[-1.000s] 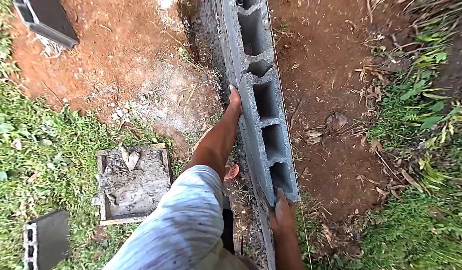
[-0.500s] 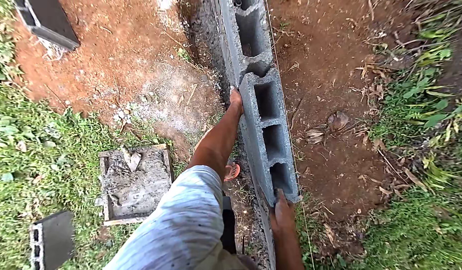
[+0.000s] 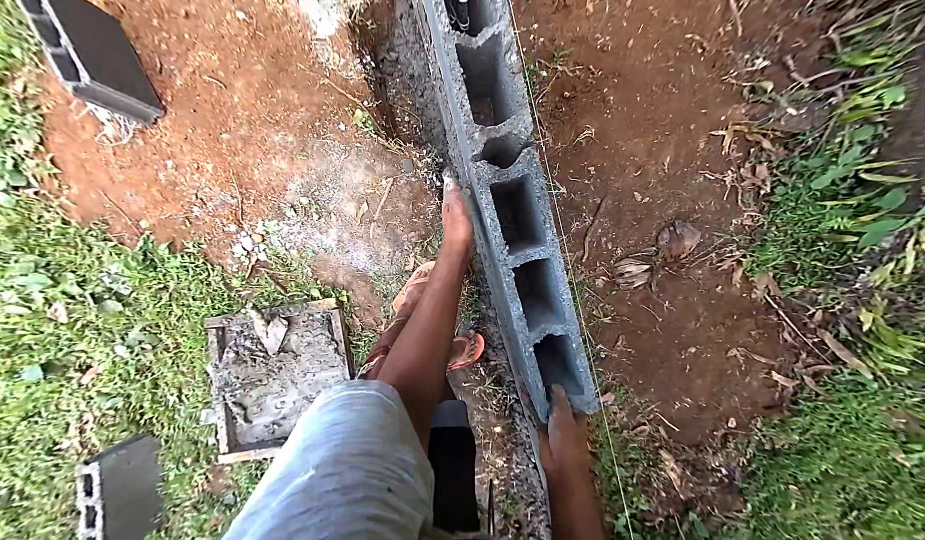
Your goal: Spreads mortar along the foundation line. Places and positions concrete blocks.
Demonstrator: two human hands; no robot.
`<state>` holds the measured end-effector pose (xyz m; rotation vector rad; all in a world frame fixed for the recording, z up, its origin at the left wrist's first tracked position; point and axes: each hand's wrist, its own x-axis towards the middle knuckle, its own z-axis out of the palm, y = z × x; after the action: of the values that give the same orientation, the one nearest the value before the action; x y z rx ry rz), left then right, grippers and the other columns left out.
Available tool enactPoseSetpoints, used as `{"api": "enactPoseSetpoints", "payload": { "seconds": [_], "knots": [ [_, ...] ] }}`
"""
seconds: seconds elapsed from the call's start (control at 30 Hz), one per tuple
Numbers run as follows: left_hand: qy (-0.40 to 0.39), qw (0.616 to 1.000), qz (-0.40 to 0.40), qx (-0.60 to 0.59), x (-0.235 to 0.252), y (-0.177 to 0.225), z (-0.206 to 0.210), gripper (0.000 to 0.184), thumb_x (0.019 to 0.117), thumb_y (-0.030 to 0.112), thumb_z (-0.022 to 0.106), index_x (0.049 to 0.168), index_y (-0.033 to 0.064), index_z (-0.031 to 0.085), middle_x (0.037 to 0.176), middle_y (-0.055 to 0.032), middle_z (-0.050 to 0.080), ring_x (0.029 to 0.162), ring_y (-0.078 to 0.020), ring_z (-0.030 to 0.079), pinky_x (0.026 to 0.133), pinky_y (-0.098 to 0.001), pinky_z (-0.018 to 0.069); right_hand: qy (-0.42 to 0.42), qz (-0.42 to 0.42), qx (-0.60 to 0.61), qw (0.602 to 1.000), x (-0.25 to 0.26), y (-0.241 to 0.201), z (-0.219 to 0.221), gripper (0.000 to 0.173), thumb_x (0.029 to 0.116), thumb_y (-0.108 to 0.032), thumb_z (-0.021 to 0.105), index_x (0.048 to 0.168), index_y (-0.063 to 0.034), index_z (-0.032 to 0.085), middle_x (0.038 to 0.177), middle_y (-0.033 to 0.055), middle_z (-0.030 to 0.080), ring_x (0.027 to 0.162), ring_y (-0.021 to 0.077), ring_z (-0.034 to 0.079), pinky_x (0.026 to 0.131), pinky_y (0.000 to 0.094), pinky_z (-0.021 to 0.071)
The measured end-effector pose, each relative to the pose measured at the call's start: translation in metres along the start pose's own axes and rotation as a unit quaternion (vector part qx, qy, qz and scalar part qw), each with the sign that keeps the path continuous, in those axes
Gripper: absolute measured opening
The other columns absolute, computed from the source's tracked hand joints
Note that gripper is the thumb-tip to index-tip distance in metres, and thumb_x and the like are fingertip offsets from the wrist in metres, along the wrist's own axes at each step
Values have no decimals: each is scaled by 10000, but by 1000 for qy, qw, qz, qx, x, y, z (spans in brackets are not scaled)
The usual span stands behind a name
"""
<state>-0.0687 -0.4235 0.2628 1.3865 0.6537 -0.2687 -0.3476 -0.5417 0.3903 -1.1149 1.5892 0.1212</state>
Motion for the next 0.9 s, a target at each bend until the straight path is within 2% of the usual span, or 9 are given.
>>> {"api": "enactPoseSetpoints", "payload": {
  "seconds": [0.07,0.13,0.2,0.27,0.37,0.57,0.77,0.9],
  "knots": [
    [-53,998,28,-17,-21,22,1,716,1075,564,10,1669,191,150,1727,-33,177,1570,-150,204,1274,-413,208,3,0,-4,1000,1,1,-1,345,1059,-141,571,1327,68,510,1199,203,620,1041,227,671,875,397,611],
    [-80,996,42,-22,-36,39,5,730,1064,578,0,1674,190,97,1738,-23,117,1576,-125,160,1285,-390,162,5,-1,-6,1000,1,1,-2,348,1058,-147,575,1326,65,509,1204,203,622,1048,229,672,882,398,610],
    [-70,997,40,-4,-40,47,12,744,1073,606,85,1662,160,174,1719,-47,203,1557,-129,237,1279,-405,237,4,-4,-8,1000,1,2,-2,365,1054,-157,585,1331,67,506,1217,207,620,1058,232,671,893,404,608],
    [-84,995,52,15,-37,47,14,710,1096,550,148,1666,127,130,1730,-76,150,1572,-141,202,1291,-405,209,4,-7,-9,1000,1,1,-2,362,1054,-157,584,1327,69,510,1213,209,621,1051,233,672,887,409,609],
    [-85,994,64,33,-36,48,16,696,1105,523,150,1664,110,122,1730,-97,140,1576,-148,188,1294,-392,193,-6,-3,3,1000,2,2,-2,373,1065,-151,565,1362,59,484,1240,215,607,1070,249,672,879,428,617],
    [-94,991,74,64,-33,50,13,682,1108,499,117,1653,96,185,1725,-113,151,1576,-165,194,1291,-403,197,-12,-6,-6,1000,3,3,-3,351,1067,-158,562,1329,69,508,1199,215,623,1033,244,686,855,415,626],
    [-85,992,67,62,-33,55,15,669,1112,494,141,1653,103,191,1724,-112,159,1575,-162,195,1291,-402,194,-11,-2,-13,1000,3,3,-2,355,1074,-188,553,1318,67,515,1188,210,624,1031,238,674,868,409,611],
    [-88,992,69,65,-32,55,13,690,1108,514,151,1653,92,182,1723,-118,161,1573,-162,204,1289,-396,203,-10,-10,-15,1000,3,4,-2,331,1070,-181,561,1287,68,545,1143,202,645,983,228,691,837,398,620]
  ]
}}
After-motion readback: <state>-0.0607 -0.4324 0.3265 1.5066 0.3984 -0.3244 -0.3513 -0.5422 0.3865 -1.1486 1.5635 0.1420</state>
